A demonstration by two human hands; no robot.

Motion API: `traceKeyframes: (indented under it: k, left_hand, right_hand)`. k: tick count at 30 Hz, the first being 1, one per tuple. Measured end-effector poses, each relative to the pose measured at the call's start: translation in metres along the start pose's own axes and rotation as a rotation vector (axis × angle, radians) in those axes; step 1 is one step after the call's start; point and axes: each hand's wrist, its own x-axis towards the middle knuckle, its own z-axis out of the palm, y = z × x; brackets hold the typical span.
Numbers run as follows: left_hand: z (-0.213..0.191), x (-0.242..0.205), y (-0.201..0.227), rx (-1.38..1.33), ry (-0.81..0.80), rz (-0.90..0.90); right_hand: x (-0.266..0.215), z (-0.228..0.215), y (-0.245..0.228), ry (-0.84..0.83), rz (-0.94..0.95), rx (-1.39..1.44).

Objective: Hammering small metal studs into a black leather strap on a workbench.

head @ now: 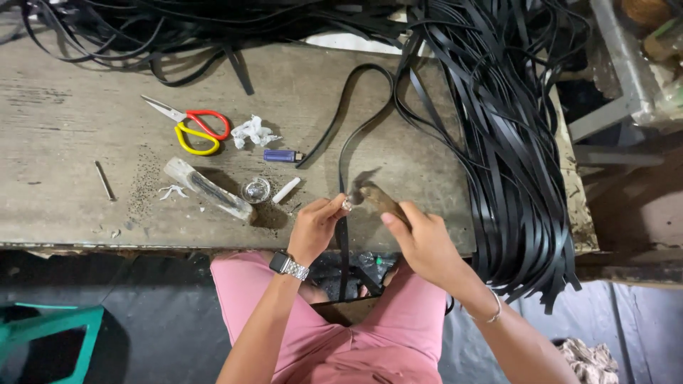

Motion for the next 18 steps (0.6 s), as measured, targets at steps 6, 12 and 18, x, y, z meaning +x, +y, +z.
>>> traceKeyframes:
  k: [6, 12, 18]
  left_hand:
    - [-0.002, -0.005, 0.01, 0.043, -0.001, -0.022]
    - [-0.003, 0.0, 0.01, 0.013, 0.0, -0.03]
    - [-0.003, 0.0, 0.014, 0.082, -0.025, -0.01]
  right_hand:
    - [-0.003, 0.04, 0.068, 0.259, 0.111, -0.388]
    - [0.009, 0.084, 0.104, 0.487, 0.011, -0.74]
    - [0.018, 0.101, 0.043, 0.139, -0.2, -0.326]
